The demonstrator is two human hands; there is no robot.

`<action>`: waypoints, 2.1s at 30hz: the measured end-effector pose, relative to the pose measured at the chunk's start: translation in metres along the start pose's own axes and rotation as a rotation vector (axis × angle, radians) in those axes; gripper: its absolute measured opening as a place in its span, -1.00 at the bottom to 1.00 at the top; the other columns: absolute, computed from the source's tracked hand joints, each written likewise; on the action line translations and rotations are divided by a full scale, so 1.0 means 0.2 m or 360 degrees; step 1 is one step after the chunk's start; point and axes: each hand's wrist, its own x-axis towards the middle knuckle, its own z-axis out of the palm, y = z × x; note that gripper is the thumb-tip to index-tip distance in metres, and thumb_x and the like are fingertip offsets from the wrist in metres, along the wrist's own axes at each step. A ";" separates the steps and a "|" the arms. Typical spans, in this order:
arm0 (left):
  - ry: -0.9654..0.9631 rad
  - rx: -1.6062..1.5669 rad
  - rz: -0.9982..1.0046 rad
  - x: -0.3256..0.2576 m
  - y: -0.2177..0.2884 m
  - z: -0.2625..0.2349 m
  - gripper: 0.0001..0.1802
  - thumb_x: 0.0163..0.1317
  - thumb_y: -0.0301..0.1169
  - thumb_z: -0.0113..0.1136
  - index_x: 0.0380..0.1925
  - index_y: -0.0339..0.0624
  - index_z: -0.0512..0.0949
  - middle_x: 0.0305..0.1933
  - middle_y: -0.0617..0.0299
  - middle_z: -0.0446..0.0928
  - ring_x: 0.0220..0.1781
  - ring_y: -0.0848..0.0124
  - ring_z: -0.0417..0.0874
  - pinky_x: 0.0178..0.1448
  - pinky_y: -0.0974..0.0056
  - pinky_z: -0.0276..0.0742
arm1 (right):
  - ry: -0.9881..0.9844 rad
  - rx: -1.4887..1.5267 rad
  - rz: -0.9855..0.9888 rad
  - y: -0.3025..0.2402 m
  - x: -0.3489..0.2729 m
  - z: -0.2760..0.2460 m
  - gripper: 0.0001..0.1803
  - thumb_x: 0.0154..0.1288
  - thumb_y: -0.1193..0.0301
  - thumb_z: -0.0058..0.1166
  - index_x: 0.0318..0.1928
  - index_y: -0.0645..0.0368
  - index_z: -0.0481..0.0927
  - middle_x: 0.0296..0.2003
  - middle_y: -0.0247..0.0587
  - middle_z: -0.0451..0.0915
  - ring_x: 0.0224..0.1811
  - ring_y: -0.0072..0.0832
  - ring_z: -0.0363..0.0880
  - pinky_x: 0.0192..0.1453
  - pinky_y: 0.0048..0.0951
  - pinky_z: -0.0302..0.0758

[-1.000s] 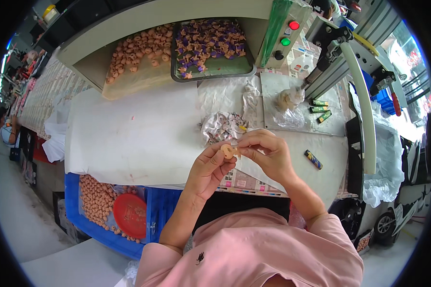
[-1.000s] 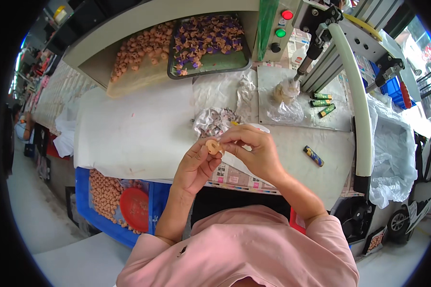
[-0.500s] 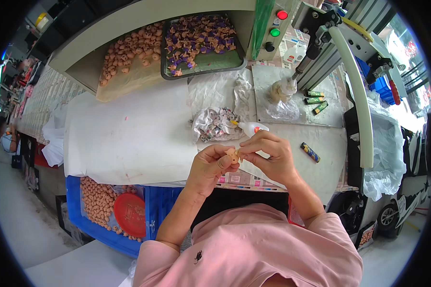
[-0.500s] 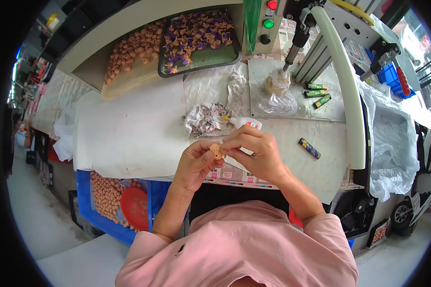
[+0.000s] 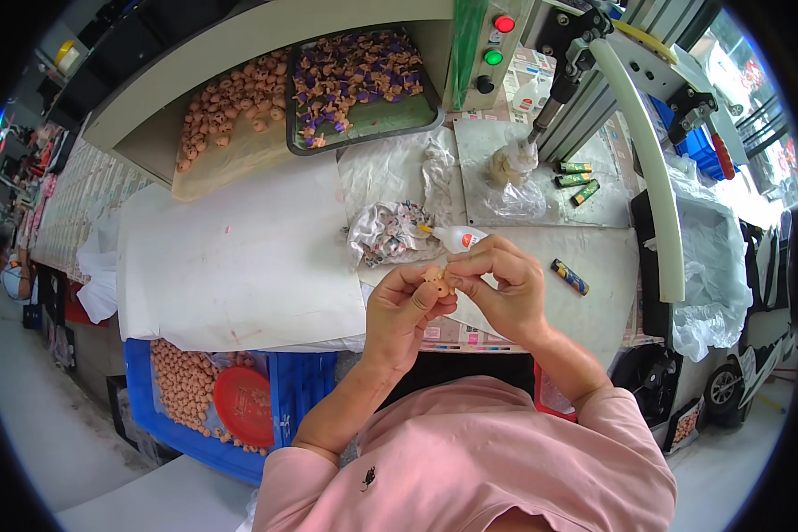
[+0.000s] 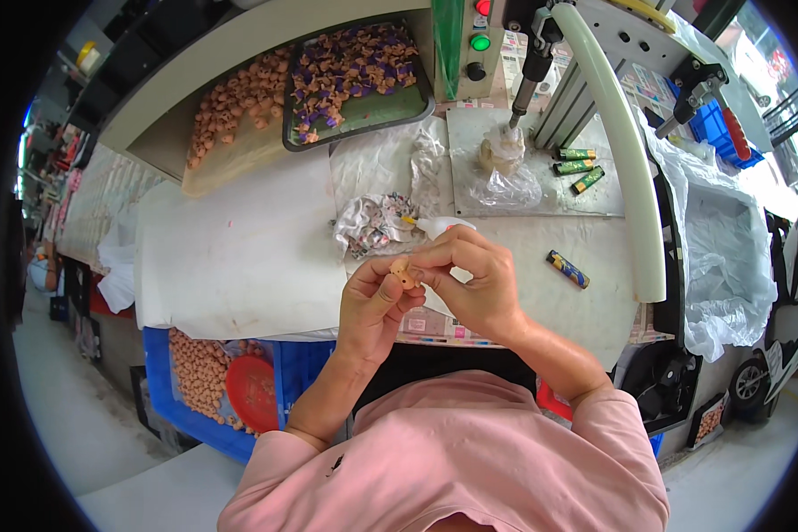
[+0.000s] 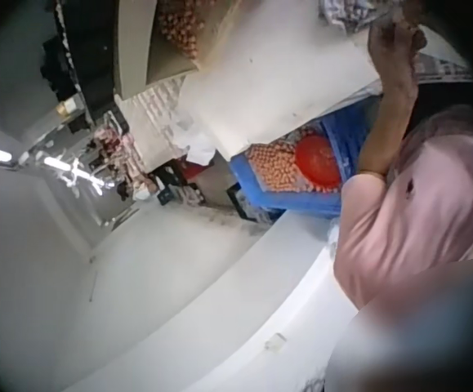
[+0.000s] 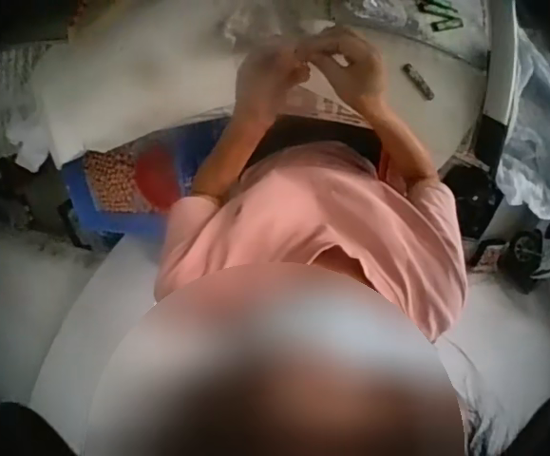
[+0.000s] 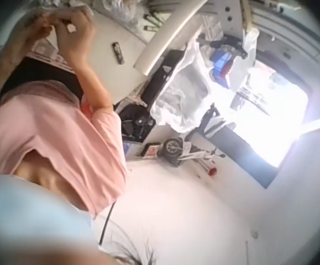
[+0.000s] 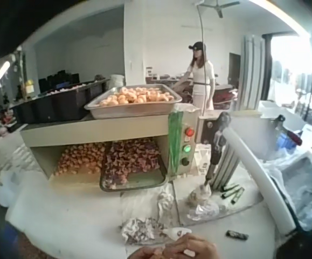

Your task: Assembling small clay figurines by applying glue to parts and using a pressing tool to secure them.

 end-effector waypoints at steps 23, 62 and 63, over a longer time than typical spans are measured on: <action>-0.0291 -0.0006 -0.0277 0.06 0.01 0.27 -0.70 0.32 -0.41 0.16 0.02 -0.21 0.47 -0.03 0.11 0.56 -0.08 0.39 0.65 0.03 0.34 0.64 | 0.0572 -0.0739 -0.0888 -0.54 1.04 -0.93 -0.75 0.33 0.41 0.06 -0.05 0.26 0.60 -0.08 -0.11 0.65 -0.09 -0.46 0.61 -0.01 -0.51 0.49; -0.0283 0.0738 -0.0368 0.69 -0.32 0.94 -0.81 0.27 -0.48 0.18 -0.10 -0.16 0.55 -0.16 0.24 0.61 -0.15 0.49 0.65 -0.08 0.45 0.63 | 0.1485 -0.1212 0.0489 0.00 -0.75 -2.38 -0.87 0.08 0.74 -0.02 -0.39 0.30 0.52 -0.28 -0.10 0.69 -0.28 -0.52 0.66 -0.17 -0.54 0.56; -0.0316 0.0745 -0.0391 0.71 -0.37 0.99 -0.81 0.27 -0.48 0.18 -0.10 -0.16 0.55 -0.16 0.24 0.61 -0.15 0.49 0.65 -0.08 0.45 0.63 | 0.1489 -0.1300 0.0530 0.00 -0.80 -2.44 -0.88 0.07 0.74 -0.02 -0.39 0.30 0.52 -0.32 -0.11 0.68 -0.30 -0.52 0.66 -0.20 -0.53 0.55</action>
